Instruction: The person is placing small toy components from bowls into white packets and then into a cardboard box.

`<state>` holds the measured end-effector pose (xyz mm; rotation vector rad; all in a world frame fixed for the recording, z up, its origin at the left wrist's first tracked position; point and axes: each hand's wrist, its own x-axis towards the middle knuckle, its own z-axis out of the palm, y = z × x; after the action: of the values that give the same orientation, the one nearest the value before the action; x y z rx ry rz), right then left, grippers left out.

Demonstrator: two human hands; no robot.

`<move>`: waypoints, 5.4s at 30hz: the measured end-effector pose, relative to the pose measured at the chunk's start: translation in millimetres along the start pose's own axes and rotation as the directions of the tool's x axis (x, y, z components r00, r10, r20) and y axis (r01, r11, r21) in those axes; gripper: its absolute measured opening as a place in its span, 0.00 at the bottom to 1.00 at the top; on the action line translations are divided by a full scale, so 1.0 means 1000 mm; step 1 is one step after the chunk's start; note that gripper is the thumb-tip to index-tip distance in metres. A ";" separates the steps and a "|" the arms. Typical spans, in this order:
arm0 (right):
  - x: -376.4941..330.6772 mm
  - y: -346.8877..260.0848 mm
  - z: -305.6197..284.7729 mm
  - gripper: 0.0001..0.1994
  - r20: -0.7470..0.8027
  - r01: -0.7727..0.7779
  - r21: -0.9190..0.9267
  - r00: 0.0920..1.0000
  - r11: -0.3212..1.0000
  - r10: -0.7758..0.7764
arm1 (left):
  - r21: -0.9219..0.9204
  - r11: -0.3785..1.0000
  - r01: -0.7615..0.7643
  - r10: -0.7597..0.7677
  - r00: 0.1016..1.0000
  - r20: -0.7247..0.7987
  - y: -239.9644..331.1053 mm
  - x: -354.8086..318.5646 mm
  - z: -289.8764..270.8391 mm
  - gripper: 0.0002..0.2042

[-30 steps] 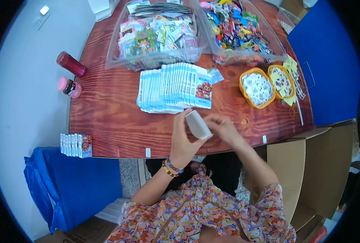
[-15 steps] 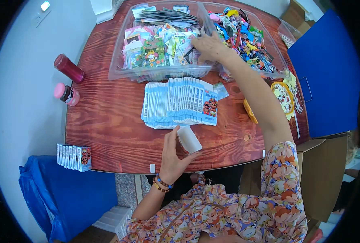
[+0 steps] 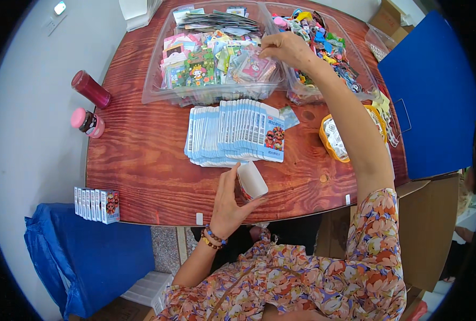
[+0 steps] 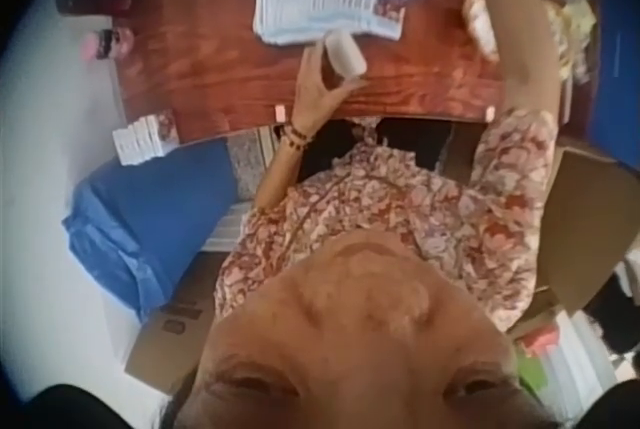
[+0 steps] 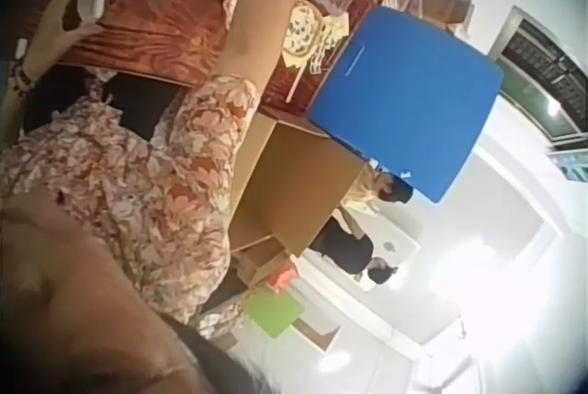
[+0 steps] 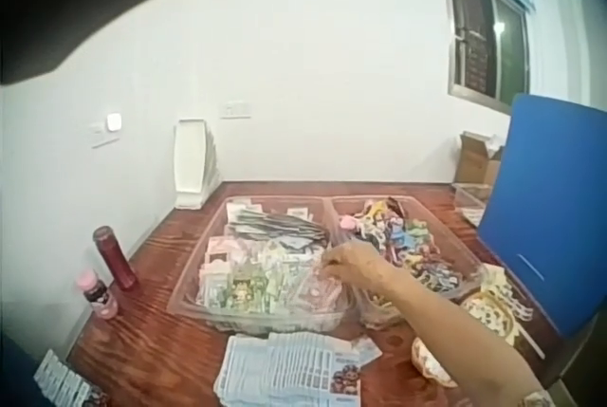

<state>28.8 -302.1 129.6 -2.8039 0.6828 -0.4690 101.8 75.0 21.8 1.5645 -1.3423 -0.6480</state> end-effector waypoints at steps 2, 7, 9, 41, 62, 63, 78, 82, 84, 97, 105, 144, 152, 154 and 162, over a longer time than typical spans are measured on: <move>-0.007 -0.004 -0.004 0.09 -0.127 -0.081 -0.005 0.989 0.997 0.080 | 0.037 0.999 -0.035 0.036 0.999 -0.010 0.003 0.000 0.001 0.45; -0.039 0.006 -0.018 0.10 -0.253 -0.090 0.322 0.951 0.943 0.177 | 0.010 1.000 -0.023 0.023 1.000 -0.006 0.004 -0.001 0.011 0.43; -0.059 0.008 -0.026 0.10 -0.241 -0.082 0.490 0.944 0.868 0.225 | 0.020 1.000 -0.017 0.018 1.000 -0.019 0.004 0.002 0.017 0.41; -0.281 -0.129 -0.023 0.05 0.034 -0.446 0.519 0.863 0.729 0.503 | 0.407 0.848 -0.340 0.349 0.936 0.054 0.037 0.016 0.082 0.46; -0.301 -0.042 -0.004 0.08 -0.339 -0.422 0.126 0.832 0.898 0.439 | 0.358 0.875 -0.326 0.297 0.945 0.134 0.031 0.020 0.090 0.42; -0.301 -0.016 -0.004 0.09 -0.278 -0.532 0.075 0.801 0.844 0.530 | 0.346 0.887 -0.305 0.273 0.952 0.139 0.031 0.017 0.092 0.41; -0.286 0.045 -0.001 0.10 0.074 -0.560 -0.007 0.826 0.828 0.559 | 0.269 0.914 -0.305 0.262 0.948 0.183 0.032 0.020 0.094 0.44; -0.269 0.039 -0.020 0.12 0.017 -0.509 -0.073 0.859 0.858 0.512 | 0.257 0.916 -0.310 0.274 0.947 0.167 0.030 0.025 0.094 0.44; -0.233 0.041 -0.045 0.14 -0.026 -0.572 0.000 0.820 0.820 0.572 | 0.260 0.914 -0.310 0.276 0.948 0.162 0.031 0.026 0.091 0.44; -0.099 0.136 -0.043 0.17 0.033 -0.704 0.006 0.709 0.710 0.704 | 0.186 0.961 -0.203 0.171 0.970 0.175 0.032 0.053 0.068 0.45; -0.094 0.156 -0.024 0.12 0.200 -0.463 0.809 0.797 0.363 0.570 | 0.134 0.969 -0.206 0.173 0.959 0.223 0.025 0.062 0.065 0.45; -0.241 -0.118 -0.051 0.05 0.095 -0.114 0.242 0.991 0.964 0.093 | 0.363 0.889 -0.279 0.254 0.960 0.114 0.037 0.028 0.076 0.45; -0.246 -0.123 -0.039 0.05 0.109 -0.207 0.252 0.977 0.945 0.185 | 0.363 0.874 -0.323 0.306 0.946 0.106 0.036 0.025 0.080 0.46; -0.249 -0.124 -0.036 0.05 0.111 -0.138 0.227 0.987 0.964 0.115 | 0.359 0.876 -0.322 0.307 0.946 0.101 0.038 0.024 0.080 0.46; -0.258 -0.129 -0.018 0.04 0.281 -0.060 -0.179 0.954 0.982 0.109 | 0.374 0.855 -0.359 0.366 0.929 0.054 0.039 0.028 0.086 0.45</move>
<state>-141.7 -69.3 117.6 -2.8976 0.8050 0.0201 17.8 23.4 25.5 1.5410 -1.7685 -0.1394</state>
